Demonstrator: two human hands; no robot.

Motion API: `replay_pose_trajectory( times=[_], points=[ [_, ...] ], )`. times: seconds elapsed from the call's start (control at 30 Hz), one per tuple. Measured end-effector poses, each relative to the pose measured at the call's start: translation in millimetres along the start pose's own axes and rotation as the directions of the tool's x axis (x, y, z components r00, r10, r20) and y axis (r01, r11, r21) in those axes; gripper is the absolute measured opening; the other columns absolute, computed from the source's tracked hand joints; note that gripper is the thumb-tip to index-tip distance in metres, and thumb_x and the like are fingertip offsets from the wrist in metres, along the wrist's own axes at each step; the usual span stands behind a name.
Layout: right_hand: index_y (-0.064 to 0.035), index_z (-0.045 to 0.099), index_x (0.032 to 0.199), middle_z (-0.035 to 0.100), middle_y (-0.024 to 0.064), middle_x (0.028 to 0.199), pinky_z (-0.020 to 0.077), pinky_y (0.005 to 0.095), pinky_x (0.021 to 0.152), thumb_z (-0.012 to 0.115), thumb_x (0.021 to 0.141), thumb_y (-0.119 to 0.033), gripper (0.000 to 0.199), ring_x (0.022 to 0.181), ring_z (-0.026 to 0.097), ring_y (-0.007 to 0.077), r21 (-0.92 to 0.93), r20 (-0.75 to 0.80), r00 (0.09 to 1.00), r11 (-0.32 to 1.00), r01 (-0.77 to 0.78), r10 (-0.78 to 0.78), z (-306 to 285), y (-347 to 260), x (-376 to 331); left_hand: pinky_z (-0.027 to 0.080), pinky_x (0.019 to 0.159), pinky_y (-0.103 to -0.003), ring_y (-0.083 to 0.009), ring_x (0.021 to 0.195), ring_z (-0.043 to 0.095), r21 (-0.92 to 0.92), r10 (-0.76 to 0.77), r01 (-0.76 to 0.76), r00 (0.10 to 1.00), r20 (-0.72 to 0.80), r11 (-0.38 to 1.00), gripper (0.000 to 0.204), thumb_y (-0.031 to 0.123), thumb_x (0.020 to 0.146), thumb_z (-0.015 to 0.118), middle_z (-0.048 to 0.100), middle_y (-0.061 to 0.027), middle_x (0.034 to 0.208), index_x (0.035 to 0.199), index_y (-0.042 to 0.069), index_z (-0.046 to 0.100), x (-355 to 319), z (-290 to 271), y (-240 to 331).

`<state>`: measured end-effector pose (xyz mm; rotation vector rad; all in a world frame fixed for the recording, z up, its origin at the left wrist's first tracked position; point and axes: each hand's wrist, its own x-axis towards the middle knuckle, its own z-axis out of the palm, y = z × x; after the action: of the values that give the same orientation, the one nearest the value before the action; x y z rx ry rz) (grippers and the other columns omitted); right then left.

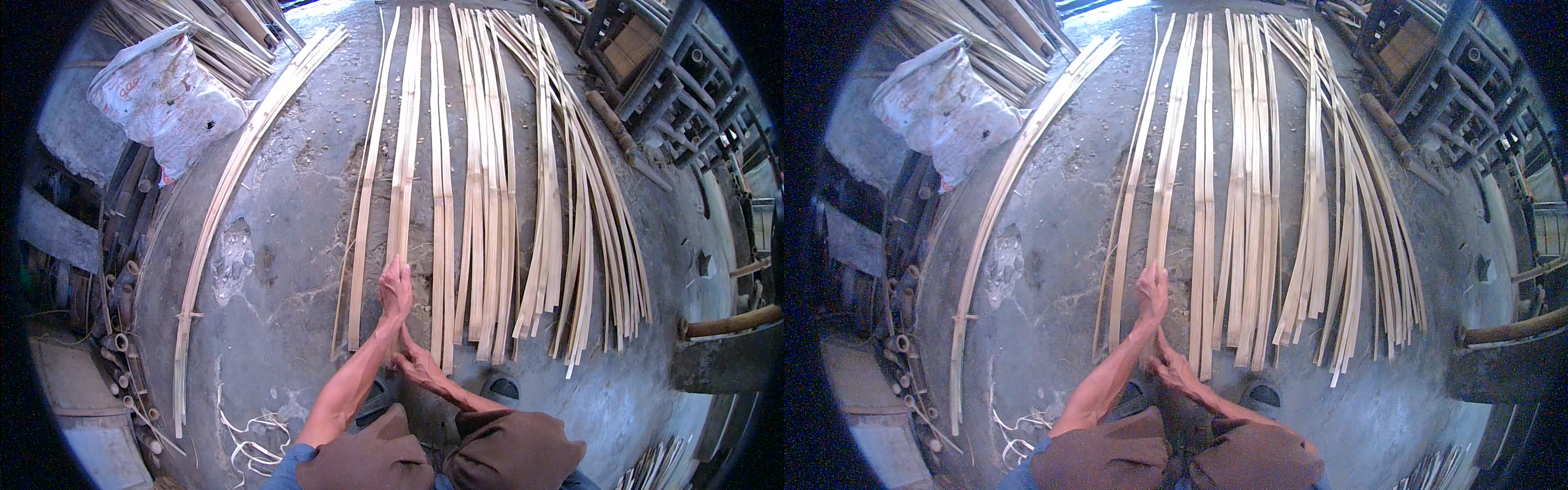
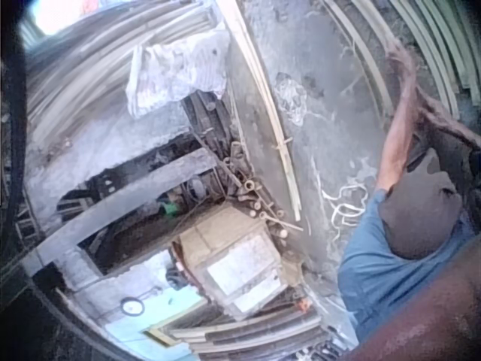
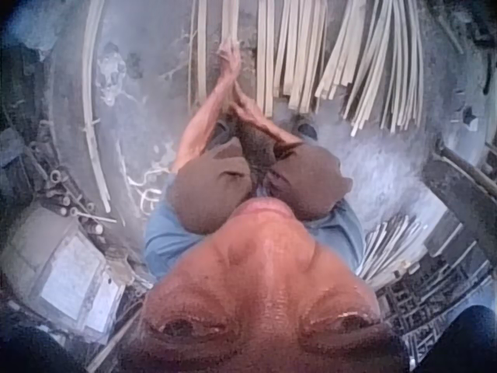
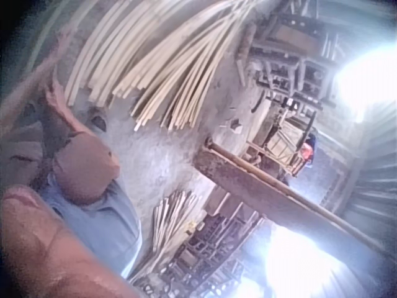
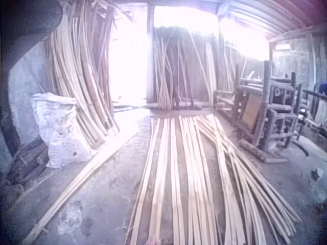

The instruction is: The person repeatedly picks up thin bamboo strips from a pile on the floor, aligns them side by side, and arranges them into a neat stack. The person uses both hands to adjust and straighten the strips throughout the process.

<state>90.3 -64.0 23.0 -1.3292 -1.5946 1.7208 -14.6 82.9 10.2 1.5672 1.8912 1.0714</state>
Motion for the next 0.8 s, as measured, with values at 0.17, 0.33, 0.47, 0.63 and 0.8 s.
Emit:
replay_pose_trajectory(
  times=[0.17, 0.33, 0.47, 0.63, 0.8],
  points=[
    [-0.0139, 0.007, 0.158, 0.062, 0.0287, 0.123, 0.0467, 0.0398, 0.096, 0.056, 0.096, -0.02, 0.08, 0.112, 0.064, 0.0346, 0.027, 0.026, 0.997, 0.997, -0.079, 0.078, -10.4, -14.1, -1.3, 0.047, 0.092, -0.05, -0.0469, 0.107, 0.059, -0.025, -0.012, 0.013, 0.999, 0.042, 1.0, 0.042, 0.018, 0.095, 0.056, 0.06, -0.0314, 0.115, 0.128, -0.008, 0.054, 3.4, -0.2, 2.5],
    [-0.0126, 0.005, 0.158, 0.061, 0.0308, 0.122, 0.0485, 0.0397, 0.093, 0.058, 0.094, -0.019, 0.083, 0.109, 0.064, 0.0405, -0.04, 0.018, 0.999, 0.998, 0.04, -0.039, -9.9, 14.0, 7.0, 0.049, 0.089, -0.049, -0.0444, 0.109, 0.058, 0.085, -0.017, 0.006, 0.992, 0.127, 0.996, 0.047, 0.018, 0.092, 0.06, 0.056, -0.026, 0.125, 0.133, -0.005, 0.05, -5.9, -6.6, -2.6],
    [-0.0105, -0.004, 0.157, 0.06, 0.0199, 0.077, 0.0478, 0.0329, 0.069, 0.057, 0.094, -0.014, 0.088, 0.069, 0.059, 0.022, -0.17, -0.055, 0.994, 0.982, 0.088, -0.099, -11.2, 24.0, 3.5, 0.042, 0.099, -0.05, -0.037, 0.122, 0.05, 0.303, -0.013, -0.047, 0.981, 0.193, 0.952, 0.051, 0.021, 0.092, 0.06, 0.048, -0.0206, 0.136, 0.138, 0.003, 0.049, -14.7, -15.9, 5.0],
    [-0.0123, -0.003, 0.157, 0.057, 0.0213, 0.072, 0.0477, 0.0344, 0.065, 0.057, 0.094, -0.013, 0.087, 0.064, 0.058, 0.0241, -0.203, 0.019, 0.983, 0.962, 0.184, -0.184, -12.1, 39.7, 17.2, 0.021, 0.116, -0.052, -0.0325, 0.141, 0.033, 0.421, 0.256, -0.299, 0.954, 0.157, 0.856, 0.054, 0.03, 0.097, 0.052, 0.038, -0.0154, 0.152, 0.146, 0.01, 0.044, -16.0, -12.4, -36.8],
    [-0.0122, -0.003, 0.158, 0.059, 0.0214, 0.076, 0.0497, 0.0379, 0.069, 0.057, 0.095, -0.014, 0.087, 0.068, 0.06, 0.027, -0.165, 0.096, 0.995, 0.985, 0.042, -0.026, -17.8, 33.7, 18.0, 0.013, 0.119, -0.053, -0.0315, 0.147, 0.025, 0.501, 0.223, -0.328, 0.94, 0.259, 0.801, 0.055, 0.035, 0.099, 0.047, 0.029, -0.0098, 0.16, 0.149, 0.013, 0.04, -17.0, -10.6, -57.5]
  ],
)
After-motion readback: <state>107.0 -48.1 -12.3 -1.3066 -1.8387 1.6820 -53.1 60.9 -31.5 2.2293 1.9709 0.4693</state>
